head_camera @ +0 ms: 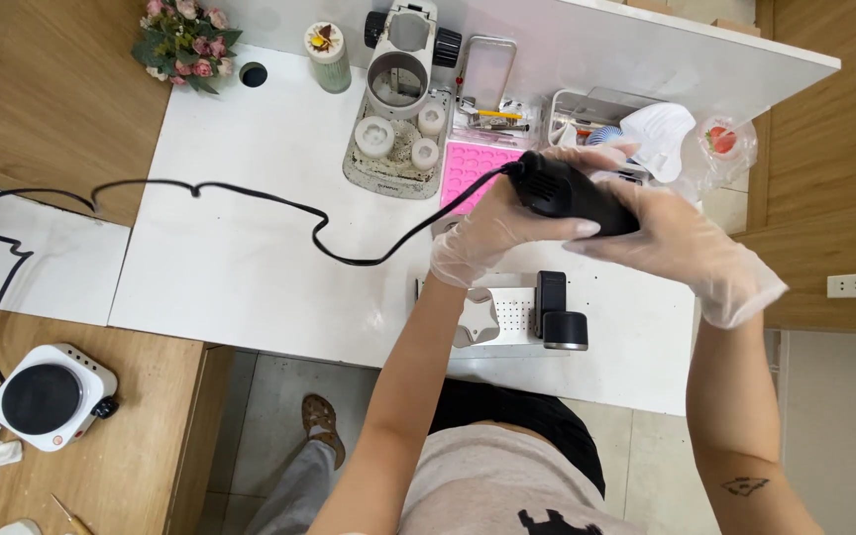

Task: Melting and shaping small wax pieces into a star-shaped mold using a heat gun.

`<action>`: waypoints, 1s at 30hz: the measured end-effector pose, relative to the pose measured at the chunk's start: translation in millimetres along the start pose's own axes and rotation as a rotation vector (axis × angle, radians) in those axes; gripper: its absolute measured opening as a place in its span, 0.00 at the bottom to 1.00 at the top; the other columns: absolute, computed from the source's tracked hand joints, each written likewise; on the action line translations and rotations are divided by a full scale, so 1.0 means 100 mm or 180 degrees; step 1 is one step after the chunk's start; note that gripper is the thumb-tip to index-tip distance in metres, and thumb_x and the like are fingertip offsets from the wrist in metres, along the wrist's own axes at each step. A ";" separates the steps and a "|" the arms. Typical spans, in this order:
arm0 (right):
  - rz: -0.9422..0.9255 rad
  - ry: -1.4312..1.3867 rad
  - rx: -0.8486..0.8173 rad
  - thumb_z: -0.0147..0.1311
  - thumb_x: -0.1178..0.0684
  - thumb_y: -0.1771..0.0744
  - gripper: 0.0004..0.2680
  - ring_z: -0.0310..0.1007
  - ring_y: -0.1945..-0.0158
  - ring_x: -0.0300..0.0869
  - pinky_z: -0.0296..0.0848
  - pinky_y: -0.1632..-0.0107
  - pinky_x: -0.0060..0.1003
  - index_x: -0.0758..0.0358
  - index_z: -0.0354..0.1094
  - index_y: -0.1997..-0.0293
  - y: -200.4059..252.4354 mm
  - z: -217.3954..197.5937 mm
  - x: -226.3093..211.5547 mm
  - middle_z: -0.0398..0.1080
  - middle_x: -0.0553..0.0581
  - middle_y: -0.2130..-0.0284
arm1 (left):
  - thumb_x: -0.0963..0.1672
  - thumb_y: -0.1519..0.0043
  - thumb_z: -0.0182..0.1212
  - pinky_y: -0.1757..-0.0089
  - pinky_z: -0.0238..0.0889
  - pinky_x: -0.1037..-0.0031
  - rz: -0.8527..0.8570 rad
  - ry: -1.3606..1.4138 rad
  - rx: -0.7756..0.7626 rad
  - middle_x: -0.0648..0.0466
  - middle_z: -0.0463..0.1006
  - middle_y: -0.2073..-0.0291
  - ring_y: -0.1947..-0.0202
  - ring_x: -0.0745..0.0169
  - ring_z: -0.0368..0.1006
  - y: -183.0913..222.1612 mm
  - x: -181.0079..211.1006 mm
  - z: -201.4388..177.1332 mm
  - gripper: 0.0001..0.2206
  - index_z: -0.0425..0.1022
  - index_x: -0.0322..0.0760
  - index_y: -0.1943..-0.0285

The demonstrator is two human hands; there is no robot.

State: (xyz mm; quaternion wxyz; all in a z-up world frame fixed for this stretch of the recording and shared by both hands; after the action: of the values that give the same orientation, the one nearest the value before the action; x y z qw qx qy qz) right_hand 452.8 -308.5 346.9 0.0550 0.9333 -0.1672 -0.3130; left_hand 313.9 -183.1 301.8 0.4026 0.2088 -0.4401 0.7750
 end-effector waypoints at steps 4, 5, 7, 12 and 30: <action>0.0590 -0.2372 -0.1455 0.64 0.49 0.34 0.12 0.67 0.73 0.46 0.64 0.72 0.42 0.70 0.77 0.53 -0.22 0.36 0.79 0.77 0.64 0.66 | 0.37 0.39 0.70 0.28 0.55 0.68 -0.0341 0.0214 -0.0327 0.51 0.69 0.31 0.27 0.62 0.63 -0.05 -0.04 0.00 0.26 0.68 0.34 0.31; 0.0149 -0.2189 -0.1109 0.62 0.49 0.34 0.12 0.71 0.66 0.41 0.69 0.64 0.38 0.65 0.74 0.51 -0.28 0.39 0.70 0.77 0.60 0.65 | 0.39 0.39 0.70 0.30 0.57 0.68 -0.0392 0.0095 0.0103 0.51 0.70 0.33 0.30 0.62 0.64 -0.05 -0.09 -0.03 0.27 0.66 0.36 0.30; -0.0301 -0.1983 -0.0756 0.61 0.48 0.34 0.12 0.75 0.60 0.36 0.74 0.57 0.35 0.60 0.71 0.50 -0.36 0.42 0.47 0.77 0.55 0.63 | 0.40 0.40 0.70 0.32 0.59 0.68 -0.0426 -0.0037 0.0529 0.52 0.71 0.35 0.32 0.62 0.66 -0.05 -0.43 -0.19 0.28 0.65 0.39 0.29; -0.0906 0.1594 0.1945 0.68 0.52 0.38 0.16 0.75 0.49 0.51 0.70 0.49 0.44 0.58 0.69 0.47 -0.27 0.32 0.15 0.76 0.57 0.56 | 0.43 0.36 0.71 0.45 0.66 0.72 -0.0220 -0.0309 0.2296 0.54 0.78 0.54 0.50 0.66 0.72 0.08 -1.02 -0.41 0.13 0.77 0.29 0.46; 0.0692 -0.1725 -0.0369 0.65 0.53 0.35 0.15 0.64 0.70 0.45 0.61 0.72 0.42 0.59 0.70 0.44 -0.21 0.38 0.57 0.69 0.58 0.68 | 0.40 0.39 0.71 0.34 0.60 0.72 -0.0259 0.0141 0.1076 0.53 0.73 0.36 0.34 0.66 0.68 0.04 -0.27 -0.16 0.30 0.62 0.36 0.27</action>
State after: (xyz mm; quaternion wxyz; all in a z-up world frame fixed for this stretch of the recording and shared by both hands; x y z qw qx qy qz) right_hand 478.1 -308.7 279.8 0.0947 0.7877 -0.2566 -0.5520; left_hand 326.7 -182.3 273.3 0.4024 0.2740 -0.2857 0.8255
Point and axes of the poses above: each hand's wrist, its own y-axis away from the middle knuckle, its own z-axis out of the palm, x = y × z, the point moved 3 cm from there along -y, towards the middle knuckle
